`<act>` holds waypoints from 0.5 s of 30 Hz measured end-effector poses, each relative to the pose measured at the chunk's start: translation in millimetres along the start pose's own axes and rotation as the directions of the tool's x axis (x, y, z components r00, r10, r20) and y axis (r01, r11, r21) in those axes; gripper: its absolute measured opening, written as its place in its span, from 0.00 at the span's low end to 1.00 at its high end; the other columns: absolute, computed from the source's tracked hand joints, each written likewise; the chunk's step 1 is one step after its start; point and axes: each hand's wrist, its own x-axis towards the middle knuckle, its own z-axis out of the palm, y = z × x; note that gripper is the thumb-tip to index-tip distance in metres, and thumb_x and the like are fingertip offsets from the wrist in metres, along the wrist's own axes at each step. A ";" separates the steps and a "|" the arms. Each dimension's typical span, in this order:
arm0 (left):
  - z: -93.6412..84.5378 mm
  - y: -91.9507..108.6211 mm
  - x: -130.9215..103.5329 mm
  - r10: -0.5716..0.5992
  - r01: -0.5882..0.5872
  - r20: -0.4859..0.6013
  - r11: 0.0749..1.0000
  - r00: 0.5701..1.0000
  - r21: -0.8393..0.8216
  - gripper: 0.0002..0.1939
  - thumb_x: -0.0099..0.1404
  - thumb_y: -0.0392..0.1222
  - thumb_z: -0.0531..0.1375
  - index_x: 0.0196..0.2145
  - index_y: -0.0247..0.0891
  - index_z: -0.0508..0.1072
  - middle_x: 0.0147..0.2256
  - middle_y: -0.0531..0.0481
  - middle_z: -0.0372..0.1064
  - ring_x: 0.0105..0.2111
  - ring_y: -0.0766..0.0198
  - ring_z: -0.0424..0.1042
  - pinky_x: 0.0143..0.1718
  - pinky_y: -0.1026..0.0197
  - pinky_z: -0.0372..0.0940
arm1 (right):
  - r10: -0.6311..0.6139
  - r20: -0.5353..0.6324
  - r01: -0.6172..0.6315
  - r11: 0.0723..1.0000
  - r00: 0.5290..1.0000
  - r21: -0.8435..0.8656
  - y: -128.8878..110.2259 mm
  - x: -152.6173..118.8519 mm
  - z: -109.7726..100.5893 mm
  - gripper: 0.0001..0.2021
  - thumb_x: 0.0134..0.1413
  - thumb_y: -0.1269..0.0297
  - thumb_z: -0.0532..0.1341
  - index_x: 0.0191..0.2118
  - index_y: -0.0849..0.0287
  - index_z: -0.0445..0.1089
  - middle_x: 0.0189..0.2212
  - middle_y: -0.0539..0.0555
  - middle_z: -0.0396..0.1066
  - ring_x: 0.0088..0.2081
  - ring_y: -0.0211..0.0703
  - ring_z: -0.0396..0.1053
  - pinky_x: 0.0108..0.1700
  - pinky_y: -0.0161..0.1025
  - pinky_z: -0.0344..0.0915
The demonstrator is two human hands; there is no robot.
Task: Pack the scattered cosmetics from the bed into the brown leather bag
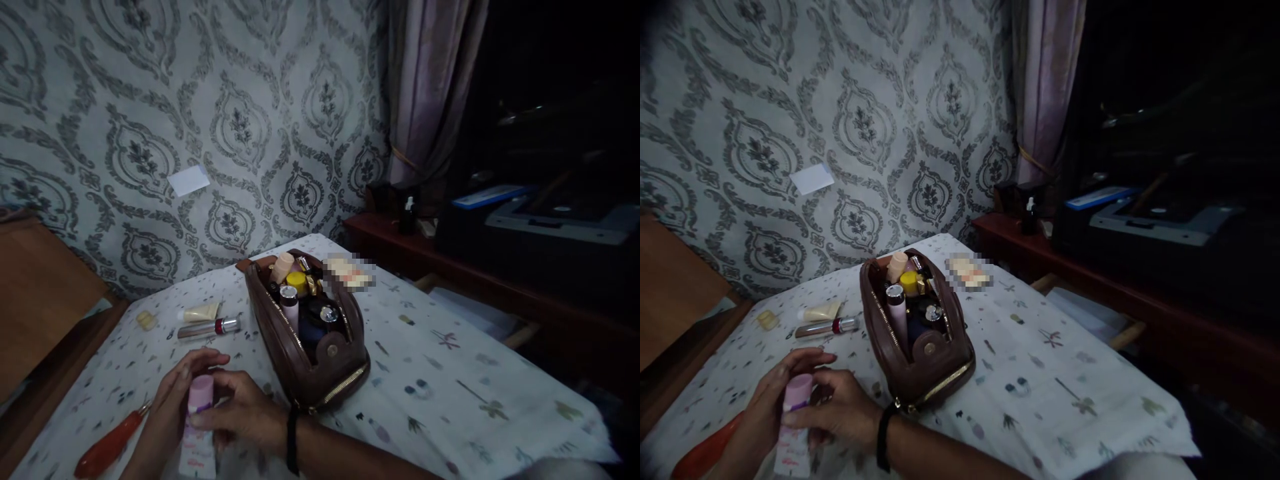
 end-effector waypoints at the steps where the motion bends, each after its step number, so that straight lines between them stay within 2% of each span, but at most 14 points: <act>1: 2.6 5.2 -0.6 0.028 -0.027 -0.004 0.999 1.000 0.018 0.28 0.57 0.66 0.62 0.40 0.37 0.78 0.42 0.41 0.79 0.42 0.50 0.76 0.41 0.57 0.72 | 0.000 0.014 0.000 1.000 1.000 -0.030 -6.0 -5.3 2.0 0.35 0.22 0.45 0.77 0.38 0.60 0.71 0.24 0.43 0.67 0.18 0.30 0.62 0.21 0.31 0.60; 5: 15.3 21.4 -1.5 0.173 -0.173 0.021 0.963 0.985 0.207 0.23 0.66 0.60 0.57 0.42 0.38 0.77 0.43 0.43 0.78 0.43 0.52 0.75 0.45 0.55 0.70 | -0.080 0.057 0.091 0.971 0.995 -0.222 -33.9 -32.8 6.7 0.24 0.33 0.52 0.76 0.32 0.59 0.68 0.22 0.43 0.64 0.22 0.31 0.61 0.22 0.29 0.54; 7: 23.0 25.5 0.4 0.314 -0.331 0.108 0.866 0.943 0.374 0.18 0.69 0.54 0.56 0.45 0.40 0.77 0.45 0.44 0.77 0.45 0.53 0.75 0.47 0.55 0.69 | -0.175 0.035 0.176 0.923 0.984 -0.342 -50.4 -48.8 5.6 0.17 0.38 0.60 0.74 0.31 0.59 0.67 0.23 0.42 0.63 0.25 0.30 0.57 0.24 0.29 0.52; 9: 33.4 28.5 2.9 0.483 -0.535 0.242 0.685 0.842 0.494 0.14 0.70 0.48 0.55 0.48 0.42 0.75 0.48 0.45 0.76 0.49 0.54 0.73 0.51 0.53 0.67 | -0.247 0.048 0.246 0.890 0.968 -0.383 -68.4 -65.9 2.3 0.12 0.42 0.67 0.70 0.31 0.59 0.67 0.25 0.43 0.63 0.26 0.30 0.57 0.26 0.29 0.53; 11: 47.8 32.2 4.0 0.627 -0.708 0.372 0.451 0.684 0.543 0.14 0.72 0.44 0.54 0.50 0.44 0.74 0.51 0.45 0.74 0.53 0.54 0.70 0.55 0.51 0.65 | -0.300 0.046 0.295 0.881 0.953 -0.370 -88.3 -84.7 -2.9 0.10 0.44 0.68 0.68 0.32 0.59 0.67 0.26 0.43 0.62 0.26 0.30 0.57 0.27 0.29 0.55; 13: 65.9 36.7 2.2 0.697 -0.808 0.489 0.228 0.525 0.543 0.15 0.72 0.43 0.52 0.52 0.42 0.72 0.53 0.43 0.71 0.57 0.53 0.66 0.56 0.49 0.64 | -0.363 -0.028 0.335 0.884 0.931 -0.327 -110.8 -105.4 -10.1 0.11 0.47 0.64 0.68 0.35 0.58 0.67 0.27 0.45 0.64 0.27 0.31 0.59 0.27 0.29 0.59; 15: 86.0 40.1 -2.3 0.699 -0.849 0.585 0.058 0.411 0.526 0.16 0.72 0.42 0.52 0.54 0.37 0.70 0.53 0.38 0.70 0.58 0.51 0.64 0.56 0.48 0.64 | -0.397 -0.121 0.330 0.870 0.910 -0.367 -135.6 -126.9 -20.3 0.13 0.51 0.60 0.69 0.40 0.56 0.68 0.29 0.47 0.67 0.24 0.31 0.63 0.24 0.29 0.62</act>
